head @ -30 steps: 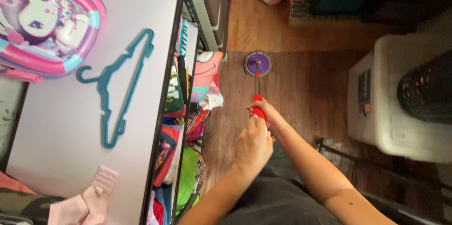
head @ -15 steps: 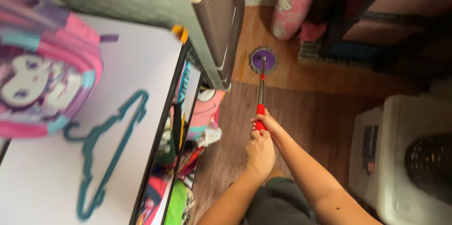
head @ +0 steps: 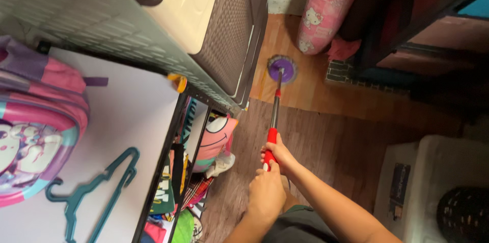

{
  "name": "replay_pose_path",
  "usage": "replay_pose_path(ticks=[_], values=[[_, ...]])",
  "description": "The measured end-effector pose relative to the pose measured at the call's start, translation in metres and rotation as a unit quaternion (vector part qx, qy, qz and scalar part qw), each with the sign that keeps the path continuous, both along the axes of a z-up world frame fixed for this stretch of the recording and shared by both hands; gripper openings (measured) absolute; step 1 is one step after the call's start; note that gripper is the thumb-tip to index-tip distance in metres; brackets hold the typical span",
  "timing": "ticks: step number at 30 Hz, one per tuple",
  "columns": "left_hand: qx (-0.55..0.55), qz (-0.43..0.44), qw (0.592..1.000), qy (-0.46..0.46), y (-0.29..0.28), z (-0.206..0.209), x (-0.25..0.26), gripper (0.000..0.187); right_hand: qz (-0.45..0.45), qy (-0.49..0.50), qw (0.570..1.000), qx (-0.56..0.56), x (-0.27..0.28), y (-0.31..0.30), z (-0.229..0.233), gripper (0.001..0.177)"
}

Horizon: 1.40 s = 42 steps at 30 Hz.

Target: The person mops the wood floor using a mop with a purple head, moving objects like a chair and a bin to reach different areas.

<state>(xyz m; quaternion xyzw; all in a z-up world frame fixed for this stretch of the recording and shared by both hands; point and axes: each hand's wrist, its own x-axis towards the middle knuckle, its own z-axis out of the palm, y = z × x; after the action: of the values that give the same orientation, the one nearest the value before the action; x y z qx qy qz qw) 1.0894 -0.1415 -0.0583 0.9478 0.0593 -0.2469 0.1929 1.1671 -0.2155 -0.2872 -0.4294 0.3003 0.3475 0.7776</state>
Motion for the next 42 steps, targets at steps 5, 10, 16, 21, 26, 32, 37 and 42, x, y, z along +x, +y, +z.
replay_pose_path(ticks=[5, 10, 16, 21, 26, 32, 37, 42], values=[[-0.026, 0.041, 0.998, -0.027, -0.024, -0.02, 0.047, 0.049, 0.023, 0.029, 0.998, 0.042, 0.057, -0.026, -0.018, 0.087], [-0.039, 0.107, 0.991, -0.075, -0.03, -0.099, 0.127, 0.044, 0.025, -0.019, 0.989, 0.142, 0.117, -0.063, -0.055, 0.052], [-0.02, 0.107, 0.994, -0.029, -0.011, -0.118, 0.151, 0.039, 0.032, 0.0, 0.99, 0.136, 0.08, -0.079, -0.055, 0.047], [-0.02, 0.044, 0.993, -0.107, 0.001, -0.085, 0.06, 0.059, -0.005, 0.062, 0.997, 0.045, 0.028, -0.097, -0.045, 0.044], [0.014, 0.046, 0.996, 0.072, -0.004, -0.018, 0.037, 0.065, 0.017, 0.097, 0.995, 0.008, 0.013, -0.119, -0.038, 0.049], [-0.057, 0.066, 0.989, -0.12, -0.007, -0.074, 0.1, 0.028, -0.005, 0.019, 1.0, 0.009, 0.047, -0.125, -0.018, 0.051], [-0.039, 0.068, 0.983, -0.168, -0.011, -0.121, 0.179, 0.025, -0.036, -0.022, 0.999, -0.003, 0.048, -0.119, 0.007, 0.052], [0.03, 0.082, 0.996, -0.033, 0.005, -0.16, 0.139, 0.045, -0.049, -0.024, 0.998, -0.02, -0.002, -0.105, 0.015, 0.052]])
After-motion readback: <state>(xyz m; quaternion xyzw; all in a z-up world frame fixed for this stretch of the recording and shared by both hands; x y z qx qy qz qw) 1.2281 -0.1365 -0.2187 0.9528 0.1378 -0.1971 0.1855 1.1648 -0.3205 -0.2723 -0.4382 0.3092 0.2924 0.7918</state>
